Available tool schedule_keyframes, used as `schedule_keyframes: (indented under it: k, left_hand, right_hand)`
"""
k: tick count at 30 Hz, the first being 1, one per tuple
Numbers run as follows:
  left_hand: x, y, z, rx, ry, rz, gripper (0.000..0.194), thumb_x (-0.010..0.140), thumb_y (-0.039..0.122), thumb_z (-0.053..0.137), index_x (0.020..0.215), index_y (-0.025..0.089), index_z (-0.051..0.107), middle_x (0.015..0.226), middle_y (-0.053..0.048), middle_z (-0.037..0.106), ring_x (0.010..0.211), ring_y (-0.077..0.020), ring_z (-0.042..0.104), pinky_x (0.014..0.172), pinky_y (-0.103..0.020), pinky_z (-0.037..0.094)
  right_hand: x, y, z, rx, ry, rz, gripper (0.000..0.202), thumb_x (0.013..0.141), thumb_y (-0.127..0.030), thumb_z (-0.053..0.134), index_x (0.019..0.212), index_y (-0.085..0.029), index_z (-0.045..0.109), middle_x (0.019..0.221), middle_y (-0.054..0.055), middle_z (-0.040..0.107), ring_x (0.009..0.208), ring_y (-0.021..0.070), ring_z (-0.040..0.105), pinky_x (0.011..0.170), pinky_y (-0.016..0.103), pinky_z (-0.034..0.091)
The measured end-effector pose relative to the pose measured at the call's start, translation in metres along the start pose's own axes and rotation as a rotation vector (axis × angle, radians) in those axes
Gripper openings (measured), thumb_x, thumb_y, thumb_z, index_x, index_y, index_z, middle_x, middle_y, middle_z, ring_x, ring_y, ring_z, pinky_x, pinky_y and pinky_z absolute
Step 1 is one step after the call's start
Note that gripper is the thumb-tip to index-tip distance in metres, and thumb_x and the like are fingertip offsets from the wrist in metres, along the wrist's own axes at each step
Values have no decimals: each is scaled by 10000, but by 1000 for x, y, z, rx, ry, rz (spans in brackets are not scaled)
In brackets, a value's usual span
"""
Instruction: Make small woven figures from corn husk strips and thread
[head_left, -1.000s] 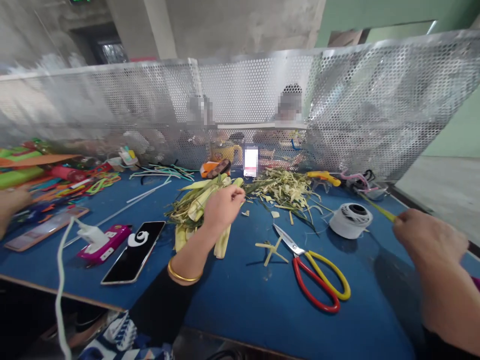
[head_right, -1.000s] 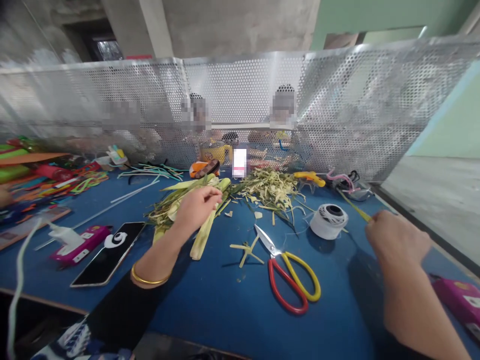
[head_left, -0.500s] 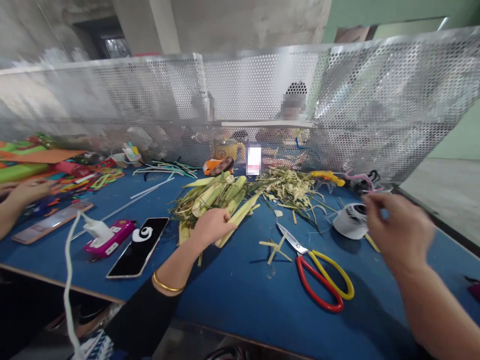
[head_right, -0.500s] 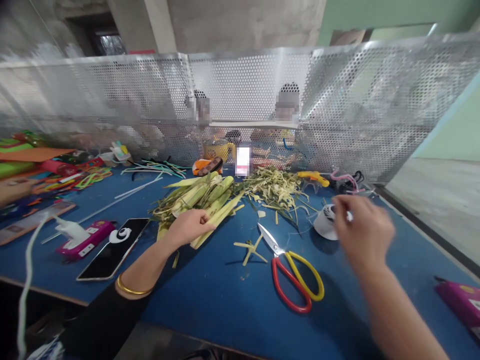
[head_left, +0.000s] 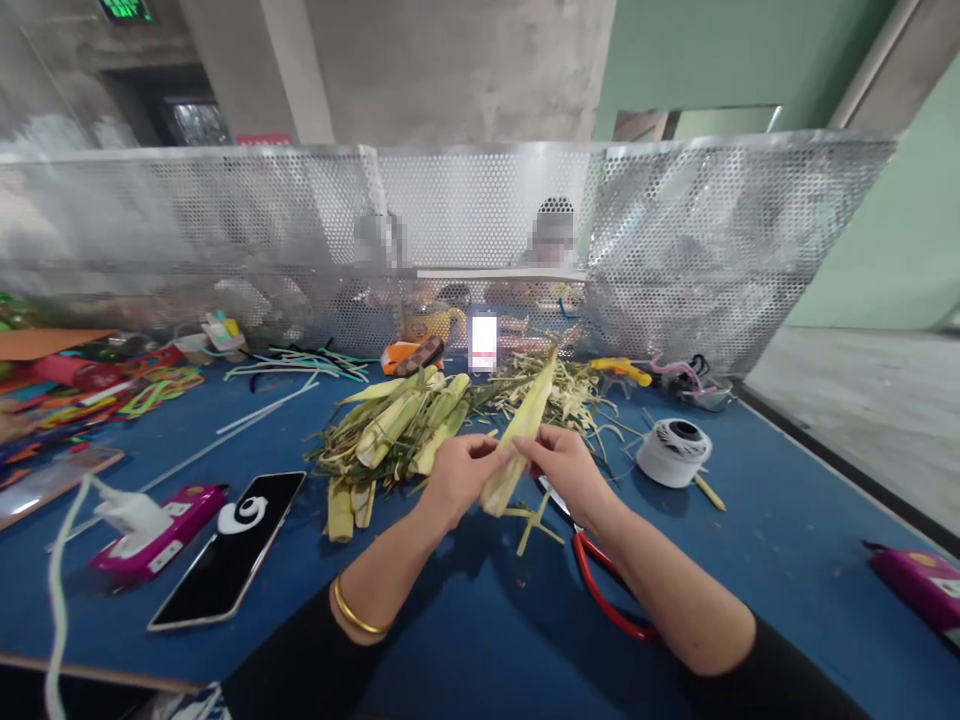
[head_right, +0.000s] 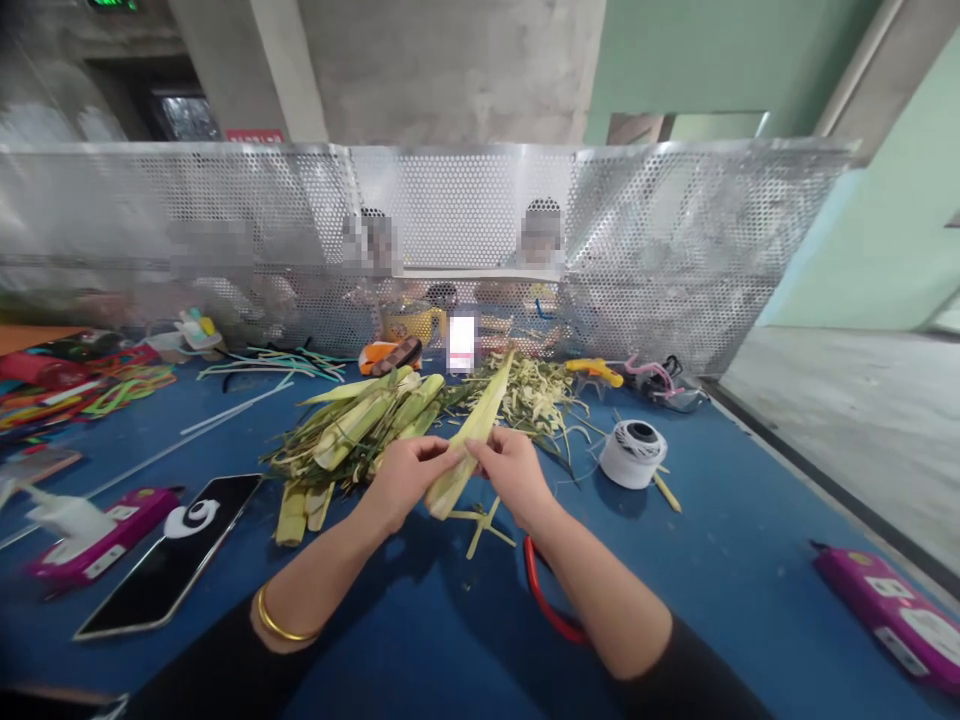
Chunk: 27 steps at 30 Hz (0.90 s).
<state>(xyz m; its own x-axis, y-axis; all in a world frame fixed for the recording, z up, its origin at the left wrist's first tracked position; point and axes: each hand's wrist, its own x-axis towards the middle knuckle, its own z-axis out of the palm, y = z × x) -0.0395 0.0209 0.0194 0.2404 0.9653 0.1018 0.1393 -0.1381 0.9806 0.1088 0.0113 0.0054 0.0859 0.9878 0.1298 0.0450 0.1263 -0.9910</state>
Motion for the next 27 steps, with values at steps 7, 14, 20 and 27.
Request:
schedule_keyframes:
  k: [7, 14, 20, 27]
  left_hand:
    - [4, -6, -1, -263, -95, -288, 179, 657, 350, 675, 659, 172, 701, 672, -21, 669, 612, -154, 572, 552, -245, 420]
    - [1, -5, 3, -283, -24, -147, 186, 597, 294, 755, 704, 164, 675, 665, 7, 644, 616, -116, 550, 597, -221, 431]
    - [3, -7, 1, -390, -35, -265, 187, 611, 337, 728, 645, 168, 657, 614, 8, 621, 565, -125, 546, 554, -245, 430]
    - [4, -7, -1, -281, -15, -247, 225, 619, 370, 707, 654, 150, 679, 595, 2, 611, 540, -119, 526, 526, -242, 406]
  right_hand:
    - [-5, -3, -10, 64, -100, 17, 282, 671, -433, 726, 632, -184, 597, 569, -23, 558, 521, 113, 466, 536, 270, 403]
    - [-7, -1, -7, -2, -127, 18, 255, 683, -422, 704, 693, -181, 620, 608, -11, 581, 559, 131, 508, 557, 281, 431]
    - [-7, 2, -8, -148, -104, -90, 223, 740, -393, 653, 826, -200, 582, 631, -17, 585, 584, 159, 551, 588, 302, 463]
    - [-14, -10, -15, -989, 85, -757, 243, 832, -287, 641, 1066, -225, 621, 957, 84, 614, 854, 239, 577, 742, 375, 456]
